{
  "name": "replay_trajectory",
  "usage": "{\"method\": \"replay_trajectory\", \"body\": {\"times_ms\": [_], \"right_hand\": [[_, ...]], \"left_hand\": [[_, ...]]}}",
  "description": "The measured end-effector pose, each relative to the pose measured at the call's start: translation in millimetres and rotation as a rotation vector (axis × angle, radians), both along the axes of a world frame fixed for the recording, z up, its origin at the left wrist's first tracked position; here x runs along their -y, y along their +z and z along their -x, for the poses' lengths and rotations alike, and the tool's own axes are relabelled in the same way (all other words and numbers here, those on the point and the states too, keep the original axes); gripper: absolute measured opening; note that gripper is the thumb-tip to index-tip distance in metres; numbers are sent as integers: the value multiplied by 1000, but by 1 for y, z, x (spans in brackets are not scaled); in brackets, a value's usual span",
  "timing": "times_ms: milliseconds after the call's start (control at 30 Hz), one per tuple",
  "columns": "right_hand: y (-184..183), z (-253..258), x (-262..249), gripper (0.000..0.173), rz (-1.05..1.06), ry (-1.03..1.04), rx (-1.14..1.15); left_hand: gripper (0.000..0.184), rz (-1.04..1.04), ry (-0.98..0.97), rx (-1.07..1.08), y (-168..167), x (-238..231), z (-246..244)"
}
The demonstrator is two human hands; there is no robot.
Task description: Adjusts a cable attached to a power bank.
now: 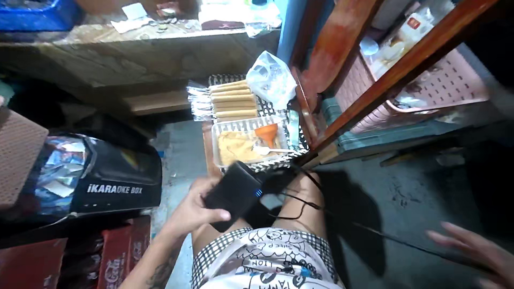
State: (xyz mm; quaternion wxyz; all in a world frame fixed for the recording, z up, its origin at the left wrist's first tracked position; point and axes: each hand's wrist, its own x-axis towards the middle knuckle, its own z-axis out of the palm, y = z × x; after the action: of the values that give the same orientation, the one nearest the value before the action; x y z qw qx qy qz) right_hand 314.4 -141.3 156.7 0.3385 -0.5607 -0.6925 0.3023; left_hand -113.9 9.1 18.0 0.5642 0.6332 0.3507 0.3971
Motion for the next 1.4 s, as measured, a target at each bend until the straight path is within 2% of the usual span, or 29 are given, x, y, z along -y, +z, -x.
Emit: {"method": "replay_trajectory", "body": {"times_ms": [133,167,233,267,333,400,433,467,533,600,633,700,767,833,867,900,967,1000,1067,1100,1133,1167,1233,1300,1333,1367,1400], "right_hand": [[-15,51,-43,27,-421,-91,543],[-16,63,-49,24,-498,-84,580],[-19,88,-55,22,-556,48,492],[-20,96,-55,21,-509,187,409],[-19,97,-54,20,-256,559,257],[-19,76,-55,20,-41,793,255],[-22,62,-54,18,-33,762,268],[-29,49,-51,19,-51,626,282],[-47,39,-50,24,50,241,243],[-68,53,-54,38,279,-27,-27],[-81,64,-54,38,347,-116,-236],[-98,90,-55,22,401,-247,-632],[-104,102,-59,12,381,-338,-811],[-102,99,-64,11,379,-393,-808],[-100,95,-68,10,386,-416,-793],[-98,91,-71,9,388,-428,-787],[-97,88,-77,8,391,-418,-780],[-96,89,-80,8,399,-395,-785],[-98,98,-86,8,396,-317,-816],[-99,106,-88,8,396,-272,-823],[-99,114,-90,7,405,-230,-817],[-97,122,-93,6,424,-198,-801],[-95,133,-97,5,444,-151,-800],[-109,128,-95,7,363,-78,-873],[-120,118,-90,16,300,-31,-858],[-132,105,-84,26,246,-20,-744],[-143,91,-76,34,216,-12,-507]], "left_hand": [[45,-325,-344,-391,17,-2,-41],[44,-357,-396,-461,23,2,-57],[41,-322,-441,-519,31,13,-90],[38,-278,-437,-517,30,17,-104],[40,-89,-365,-428,23,26,-126],[51,171,-253,-193,15,33,-140],[54,278,-182,-67,14,36,-146],[52,337,-108,34,12,38,-151],[50,347,-25,134,13,38,-155],[53,307,-22,144,17,37,-157],[56,291,-40,110,19,37,-158],[59,223,-88,-1,20,36,-161],[69,65,-222,-155,17,32,-152],[82,-118,-475,-377,20,22,-125],[83,-164,-614,-489,26,15,-106],[75,-194,-746,-557,33,6,-85],[52,-263,-855,-427,41,-18,-43],[46,-232,-799,-293,44,-27,-32],[38,-124,-436,-132,46,-27,-41],[45,-115,-282,-160,43,-22,-56],[65,-108,-226,-211,39,-16,-72],[76,-64,-212,-217,34,-9,-88],[63,79,-160,-95,26,6,-109],[48,143,-40,16,18,11,-108],[45,143,31,40,16,11,-102],[44,147,105,67,15,9,-93],[44,155,187,89,16,7,-84]]}}
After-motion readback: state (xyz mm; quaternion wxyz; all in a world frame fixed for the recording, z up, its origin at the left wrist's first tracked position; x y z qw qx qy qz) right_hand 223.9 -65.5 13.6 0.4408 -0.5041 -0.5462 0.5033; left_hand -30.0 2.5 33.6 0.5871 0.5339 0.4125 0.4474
